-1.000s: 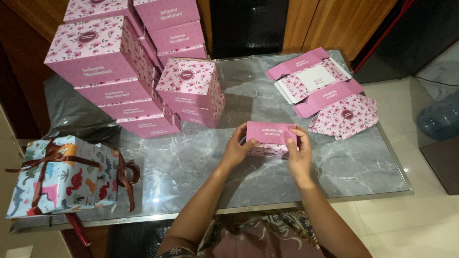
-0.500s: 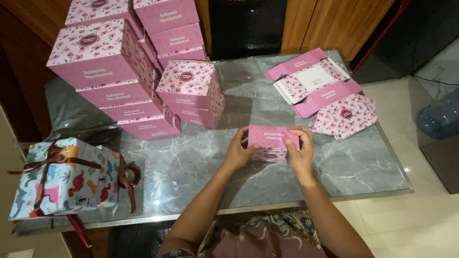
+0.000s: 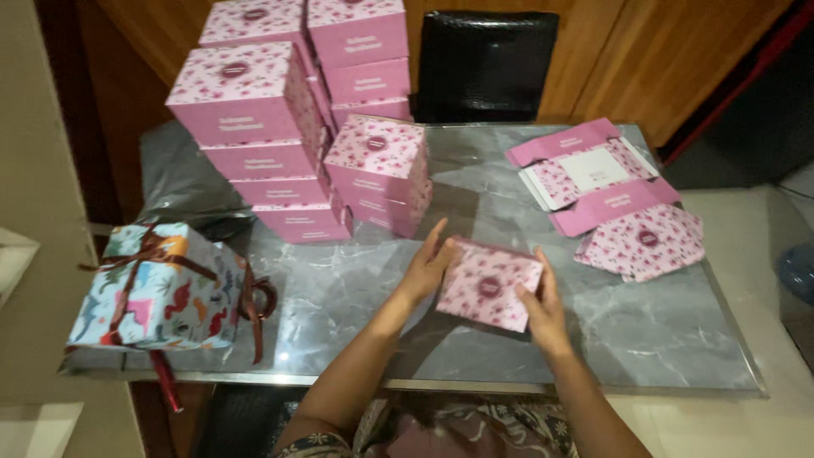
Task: The person assembles flat pink floral-patterned cardboard boxes by folding the sides and tucking the flaps to form small gift boxes. They repeatedly pick up flat pieces, fold them into cubes, and stack the completed boxes on a glass table.
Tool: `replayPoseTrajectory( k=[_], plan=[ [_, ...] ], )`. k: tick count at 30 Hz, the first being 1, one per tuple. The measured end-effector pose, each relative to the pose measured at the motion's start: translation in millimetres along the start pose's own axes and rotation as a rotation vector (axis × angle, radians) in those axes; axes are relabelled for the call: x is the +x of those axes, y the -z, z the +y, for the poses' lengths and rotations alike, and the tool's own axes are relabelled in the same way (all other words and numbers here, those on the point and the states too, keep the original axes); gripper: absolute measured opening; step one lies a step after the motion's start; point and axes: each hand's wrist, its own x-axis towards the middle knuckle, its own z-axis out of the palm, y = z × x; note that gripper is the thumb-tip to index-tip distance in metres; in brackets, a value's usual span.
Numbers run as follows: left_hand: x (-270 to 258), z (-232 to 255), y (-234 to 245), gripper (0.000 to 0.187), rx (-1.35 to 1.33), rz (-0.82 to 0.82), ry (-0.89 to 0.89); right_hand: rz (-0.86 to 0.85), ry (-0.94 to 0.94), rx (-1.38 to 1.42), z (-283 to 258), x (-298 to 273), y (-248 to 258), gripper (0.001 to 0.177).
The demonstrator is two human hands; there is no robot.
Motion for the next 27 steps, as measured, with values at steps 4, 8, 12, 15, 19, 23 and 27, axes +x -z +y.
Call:
replayPoseTrajectory(
  k=[4,8,12,15,19,23,27],
  plan=[
    [-16.7,45.1,14.8,0.045,0.171,0.112,-0.617,0.090,-0.349,0.690,-22.4,35.0,-11.2,0.060],
    [-22.9,76.0,45.5,0.023,0.468,0.431,-0.487,0.080,-0.259,0.815,-57.9,94.6,-24.8,0.058],
    [-3.9,71.4,81.2,0.027,0.800,0.235,-0.087,0.018,-0.214,0.734,-77.5,168.3,-55.2,0.053],
    [13.6,50.0,97.2,0.030,0.877,-0.030,-0.083,0.020,-0.223,0.687,-84.5,210.1,-92.9,0.052],
    [36.0,20.0,110.8,0.038,1.017,-0.256,-0.060,0.017,-0.260,0.701,-83.0,247.2,-142.3,0.052],
    [49.6,1.9,121.9,0.042,1.067,-0.339,-0.047,0.092,-0.279,0.694,-64.8,263.7,-179.5,0.053],
    [53.4,-2.3,124.1,0.041,1.124,-0.307,-0.008,0.017,-0.241,0.652,-57.7,265.0,-191.8,0.058]
  ],
)
